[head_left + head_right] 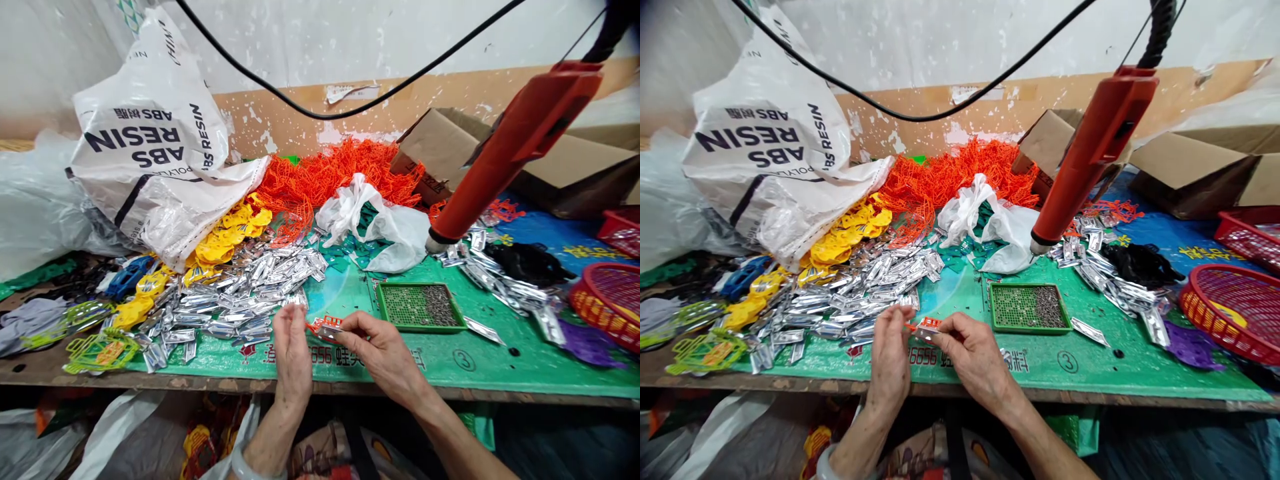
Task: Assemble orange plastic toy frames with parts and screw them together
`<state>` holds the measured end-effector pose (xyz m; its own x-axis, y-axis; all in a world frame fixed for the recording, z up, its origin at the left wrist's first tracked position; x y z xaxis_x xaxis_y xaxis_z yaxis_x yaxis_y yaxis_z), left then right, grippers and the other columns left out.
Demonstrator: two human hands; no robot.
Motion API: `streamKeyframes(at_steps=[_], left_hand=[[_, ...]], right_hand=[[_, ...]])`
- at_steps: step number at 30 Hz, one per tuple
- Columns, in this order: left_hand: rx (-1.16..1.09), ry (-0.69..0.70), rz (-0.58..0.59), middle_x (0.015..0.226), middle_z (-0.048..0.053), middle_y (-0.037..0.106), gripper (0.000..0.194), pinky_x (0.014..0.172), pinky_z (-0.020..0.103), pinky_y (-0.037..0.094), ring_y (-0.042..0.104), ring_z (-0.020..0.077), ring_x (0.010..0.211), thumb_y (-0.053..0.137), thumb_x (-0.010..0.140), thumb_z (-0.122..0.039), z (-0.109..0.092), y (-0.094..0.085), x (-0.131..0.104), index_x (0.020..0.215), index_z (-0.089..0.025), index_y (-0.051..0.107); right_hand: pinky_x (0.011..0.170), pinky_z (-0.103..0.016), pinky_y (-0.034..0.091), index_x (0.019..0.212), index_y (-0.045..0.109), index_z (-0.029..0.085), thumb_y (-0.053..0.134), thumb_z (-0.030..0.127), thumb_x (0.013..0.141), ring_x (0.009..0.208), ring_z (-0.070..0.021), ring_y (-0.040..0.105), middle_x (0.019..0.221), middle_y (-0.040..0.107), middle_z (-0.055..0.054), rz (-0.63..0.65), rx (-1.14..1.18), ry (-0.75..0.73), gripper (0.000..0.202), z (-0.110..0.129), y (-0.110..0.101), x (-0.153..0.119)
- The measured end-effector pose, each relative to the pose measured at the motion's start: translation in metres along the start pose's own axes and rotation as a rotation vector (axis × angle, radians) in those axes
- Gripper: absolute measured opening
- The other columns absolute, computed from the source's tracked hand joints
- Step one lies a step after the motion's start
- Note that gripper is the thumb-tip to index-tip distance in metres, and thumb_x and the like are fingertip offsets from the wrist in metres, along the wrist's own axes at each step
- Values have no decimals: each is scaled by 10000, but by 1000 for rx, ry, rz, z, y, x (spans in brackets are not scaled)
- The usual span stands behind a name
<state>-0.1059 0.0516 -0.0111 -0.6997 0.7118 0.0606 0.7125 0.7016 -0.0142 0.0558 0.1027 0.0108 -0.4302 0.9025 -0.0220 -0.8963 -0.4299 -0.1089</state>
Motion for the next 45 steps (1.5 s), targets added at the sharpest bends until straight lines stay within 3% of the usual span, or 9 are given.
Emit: streamKeyframes(at_steps=[2, 6, 9, 12, 17, 22, 25, 32, 45], left_hand=[[179, 173, 15, 1113, 79, 623, 346, 784, 309, 490, 596, 176, 871, 530, 906, -420, -24, -12, 0, 1159, -186, 564], [438, 299, 470, 1077, 77, 664, 316, 735, 314, 513, 586, 136, 630, 546, 918, -354, -49, 4, -12, 1179, -189, 614], [440, 310, 733, 1131, 93, 688, 335, 796, 311, 520, 659, 184, 805, 545, 930, -310, -52, 21, -24, 1237, -195, 610], [379, 332, 838, 1006, 56, 727, 250, 822, 284, 510, 665, 192, 903, 525, 948, -273, -52, 33, -28, 1136, -215, 680], [261, 262, 788, 908, 29, 746, 224, 724, 246, 533, 688, 165, 790, 524, 953, -263, -47, 34, -28, 1059, -221, 716], [179, 293, 744, 952, 30, 757, 213, 693, 239, 565, 710, 159, 766, 523, 951, -225, -43, 32, -33, 1057, -237, 707], [221, 408, 712, 957, 40, 758, 196, 729, 258, 580, 716, 173, 814, 534, 942, -197, -44, 31, -34, 1039, -231, 701], [339, 801, 574, 991, 66, 767, 211, 847, 235, 575, 734, 171, 919, 592, 906, -159, -59, 24, -42, 1107, -198, 643], [407, 1054, 617, 1052, 133, 763, 193, 833, 257, 599, 736, 191, 961, 533, 947, -196, -64, 15, -61, 1132, -182, 586]], right_hand=[[588, -238, 358, 741, 628, 175, 630, 391, 857, 630, -112, 454, 668, 550, 26, 0, -58, -6, 246, -1, -5, 0], [631, -253, 386, 772, 631, 174, 585, 296, 909, 672, -125, 506, 724, 580, 5, 36, -198, -154, 189, 7, -8, -2], [719, -285, 415, 828, 626, 177, 549, 206, 933, 773, -151, 573, 810, 645, -23, 81, -355, -370, 134, 22, -2, -10], [746, -313, 416, 913, 618, 184, 546, 165, 934, 823, -169, 595, 873, 681, -37, 26, -537, -620, 77, 39, 2, -23], [792, -366, 453, 1066, 587, 174, 642, 156, 871, 912, -201, 588, 980, 665, -83, -200, -630, -851, 204, 53, -9, -44], [833, -414, 462, 1055, 577, 181, 701, 202, 827, 954, -226, 576, 978, 657, -85, -288, -653, -817, 260, 48, -20, -48], [815, -402, 445, 983, 609, 204, 674, 160, 840, 906, -204, 583, 909, 683, -44, -255, -658, -792, 163, 46, -20, -47], [818, -398, 456, 1001, 624, 196, 663, 78, 827, 897, -191, 592, 868, 680, -34, -287, -506, -827, 213, 47, -22, -52], [812, -394, 518, 992, 649, 199, 603, 110, 854, 867, -187, 625, 825, 724, -46, -376, -621, -979, 170, 56, -22, -77]])
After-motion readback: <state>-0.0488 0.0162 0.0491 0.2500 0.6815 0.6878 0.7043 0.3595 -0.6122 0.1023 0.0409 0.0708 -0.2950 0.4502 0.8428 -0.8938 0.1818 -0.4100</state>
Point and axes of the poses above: each hand's wrist, its own x-axis towards the middle knuckle, its own y-axis out of the palm, z = x × y, the point moved 8 cm from there along x, towards the middle knuckle
